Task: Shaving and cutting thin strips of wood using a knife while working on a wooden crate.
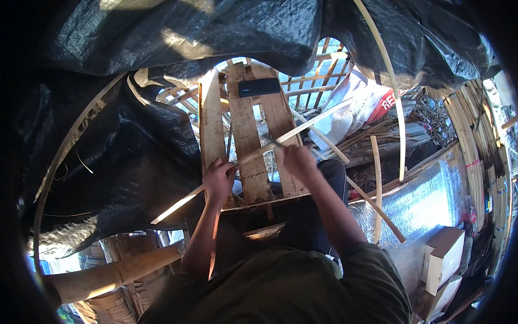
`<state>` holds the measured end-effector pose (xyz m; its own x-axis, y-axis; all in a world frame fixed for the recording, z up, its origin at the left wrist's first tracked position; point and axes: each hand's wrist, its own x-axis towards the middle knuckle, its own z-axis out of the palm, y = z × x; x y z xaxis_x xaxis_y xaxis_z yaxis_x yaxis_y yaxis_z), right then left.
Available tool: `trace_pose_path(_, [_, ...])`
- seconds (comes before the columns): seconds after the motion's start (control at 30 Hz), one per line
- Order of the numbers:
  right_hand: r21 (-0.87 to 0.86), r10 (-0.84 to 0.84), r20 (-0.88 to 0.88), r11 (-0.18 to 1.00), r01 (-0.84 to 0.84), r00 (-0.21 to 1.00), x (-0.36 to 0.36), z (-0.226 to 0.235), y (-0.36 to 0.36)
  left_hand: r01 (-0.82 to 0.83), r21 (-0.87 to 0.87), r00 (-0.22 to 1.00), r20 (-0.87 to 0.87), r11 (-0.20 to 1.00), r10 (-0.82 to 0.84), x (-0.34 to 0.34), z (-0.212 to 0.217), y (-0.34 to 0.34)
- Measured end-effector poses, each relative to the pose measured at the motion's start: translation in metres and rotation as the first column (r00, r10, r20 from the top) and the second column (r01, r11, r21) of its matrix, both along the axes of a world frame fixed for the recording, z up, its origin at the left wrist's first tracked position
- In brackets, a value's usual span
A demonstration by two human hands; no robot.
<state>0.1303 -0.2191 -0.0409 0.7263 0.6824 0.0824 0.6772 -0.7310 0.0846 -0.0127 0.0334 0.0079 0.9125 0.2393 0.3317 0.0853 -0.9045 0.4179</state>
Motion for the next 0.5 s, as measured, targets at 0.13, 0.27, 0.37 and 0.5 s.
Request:
trace_pose_path(0.13, [0.330,-0.548,-0.373,0.676,0.659,0.749,0.017,0.001,-0.007,-0.007,0.020,1.000,0.022,1.000,0.006,0.003,0.000,0.000])
trace_pose_path(0.27, [0.478,-0.298,-0.315,0.771,0.422,0.901,0.028,0.000,-0.014,0.010,0.000,1.000,-0.029,1.000,-0.010,0.005,-0.003,0.002])
trace_pose_path(0.37, [0.531,-0.589,-0.150,0.630,0.568,0.794,0.042,0.002,-0.029,-0.013,-0.005,0.997,-0.073,1.000,0.012,0.006,-0.007,0.004])
trace_pose_path(0.5, [0.579,-0.242,-0.211,0.750,0.320,0.947,0.052,-0.010,-0.032,0.001,0.017,0.999,-0.049,1.000,0.000,0.009,-0.012,0.007])
